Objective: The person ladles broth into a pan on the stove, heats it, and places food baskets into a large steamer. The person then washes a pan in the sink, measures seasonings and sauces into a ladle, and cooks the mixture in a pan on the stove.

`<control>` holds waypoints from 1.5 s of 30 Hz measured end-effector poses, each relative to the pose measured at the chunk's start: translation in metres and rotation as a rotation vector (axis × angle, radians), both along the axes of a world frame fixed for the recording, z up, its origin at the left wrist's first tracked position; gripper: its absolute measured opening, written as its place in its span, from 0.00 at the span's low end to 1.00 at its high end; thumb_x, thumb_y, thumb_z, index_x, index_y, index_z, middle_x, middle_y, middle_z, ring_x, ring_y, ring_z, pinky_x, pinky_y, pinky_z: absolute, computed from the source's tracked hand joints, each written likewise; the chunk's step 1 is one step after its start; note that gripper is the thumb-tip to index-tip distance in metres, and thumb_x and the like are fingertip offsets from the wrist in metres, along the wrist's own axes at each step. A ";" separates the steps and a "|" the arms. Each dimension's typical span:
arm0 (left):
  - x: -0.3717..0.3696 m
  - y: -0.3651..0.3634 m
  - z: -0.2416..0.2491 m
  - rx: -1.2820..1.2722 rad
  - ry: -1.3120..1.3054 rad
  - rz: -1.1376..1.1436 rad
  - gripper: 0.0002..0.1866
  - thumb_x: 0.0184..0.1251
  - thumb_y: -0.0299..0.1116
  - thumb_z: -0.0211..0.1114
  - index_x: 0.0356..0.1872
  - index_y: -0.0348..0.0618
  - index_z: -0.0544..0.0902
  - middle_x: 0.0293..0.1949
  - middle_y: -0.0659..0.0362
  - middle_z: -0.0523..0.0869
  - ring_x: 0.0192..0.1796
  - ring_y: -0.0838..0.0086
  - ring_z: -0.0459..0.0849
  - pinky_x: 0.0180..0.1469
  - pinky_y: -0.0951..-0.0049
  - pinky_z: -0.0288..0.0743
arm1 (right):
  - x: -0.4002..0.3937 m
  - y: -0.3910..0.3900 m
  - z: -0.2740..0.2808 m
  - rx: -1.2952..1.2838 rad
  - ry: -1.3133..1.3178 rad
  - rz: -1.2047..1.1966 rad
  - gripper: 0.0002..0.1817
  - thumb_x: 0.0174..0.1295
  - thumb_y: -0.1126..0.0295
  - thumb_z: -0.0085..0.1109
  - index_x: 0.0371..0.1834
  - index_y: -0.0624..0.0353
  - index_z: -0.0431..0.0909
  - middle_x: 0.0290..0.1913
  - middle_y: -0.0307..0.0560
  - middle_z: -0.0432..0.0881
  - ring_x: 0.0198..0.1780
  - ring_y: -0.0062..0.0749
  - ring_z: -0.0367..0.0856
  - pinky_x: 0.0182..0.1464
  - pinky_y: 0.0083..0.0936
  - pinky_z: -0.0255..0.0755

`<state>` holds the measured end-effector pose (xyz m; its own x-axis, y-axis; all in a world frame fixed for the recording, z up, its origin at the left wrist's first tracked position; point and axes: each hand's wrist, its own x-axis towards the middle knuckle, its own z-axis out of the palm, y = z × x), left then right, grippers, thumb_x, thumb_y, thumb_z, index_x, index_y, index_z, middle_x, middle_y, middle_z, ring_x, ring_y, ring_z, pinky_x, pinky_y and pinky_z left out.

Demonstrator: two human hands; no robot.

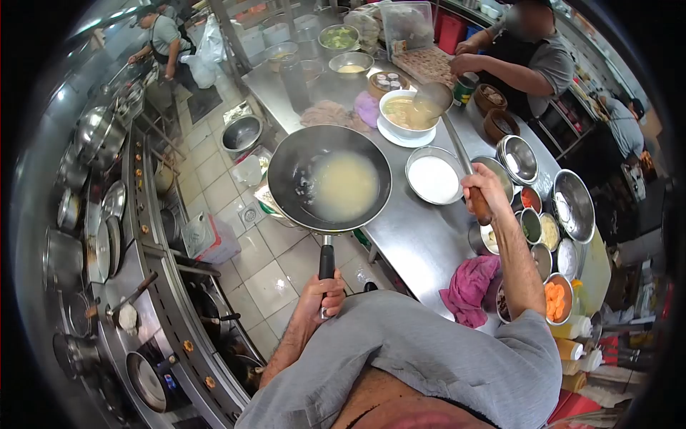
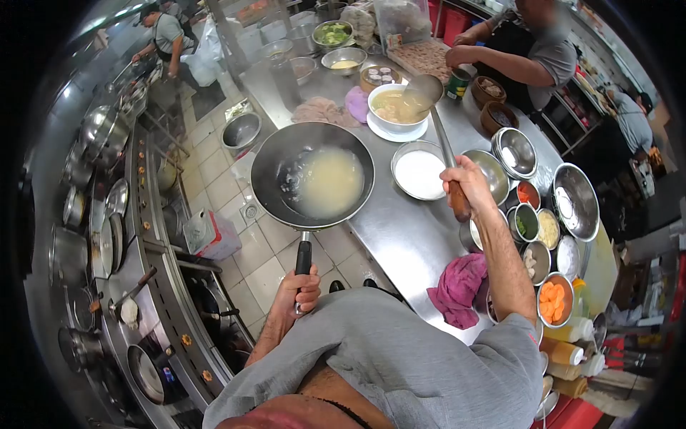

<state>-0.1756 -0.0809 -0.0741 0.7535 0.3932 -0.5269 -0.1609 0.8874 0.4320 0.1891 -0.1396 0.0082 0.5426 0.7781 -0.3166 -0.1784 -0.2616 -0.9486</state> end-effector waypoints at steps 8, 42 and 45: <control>-0.007 -0.037 -0.002 -0.046 -0.003 0.186 0.10 0.54 0.22 0.57 0.26 0.47 0.64 0.14 0.69 0.62 0.09 0.88 0.58 0.07 0.83 0.49 | 0.018 -0.020 -0.068 -0.100 -0.882 0.126 0.31 0.45 0.75 0.53 0.58 0.68 0.60 0.29 0.54 0.78 0.27 0.42 0.78 0.31 0.31 0.71; -0.337 -0.413 -0.049 0.136 -0.144 1.445 0.06 0.57 0.23 0.56 0.34 0.47 0.72 0.15 0.71 0.63 0.11 0.88 0.60 0.08 0.83 0.54 | -0.537 -0.193 -0.083 -0.162 0.415 1.838 0.34 0.67 0.56 0.43 0.70 0.56 0.41 0.43 0.51 0.75 0.36 0.30 0.79 0.34 0.24 0.72; -0.377 -0.426 -0.061 0.201 -0.163 1.584 0.02 0.59 0.26 0.54 0.32 0.46 0.71 0.14 0.71 0.63 0.10 0.88 0.60 0.09 0.84 0.55 | -0.541 -0.187 -0.107 -0.186 0.359 1.838 0.34 0.67 0.55 0.44 0.69 0.58 0.45 0.46 0.47 0.74 0.37 0.26 0.78 0.38 0.20 0.72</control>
<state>-0.5522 -0.5074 -0.1352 -0.4205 0.8447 -0.3311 -0.8726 -0.2765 0.4028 -0.3522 -0.3261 -0.0991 -0.9193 0.1835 -0.3482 0.2492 -0.4135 -0.8757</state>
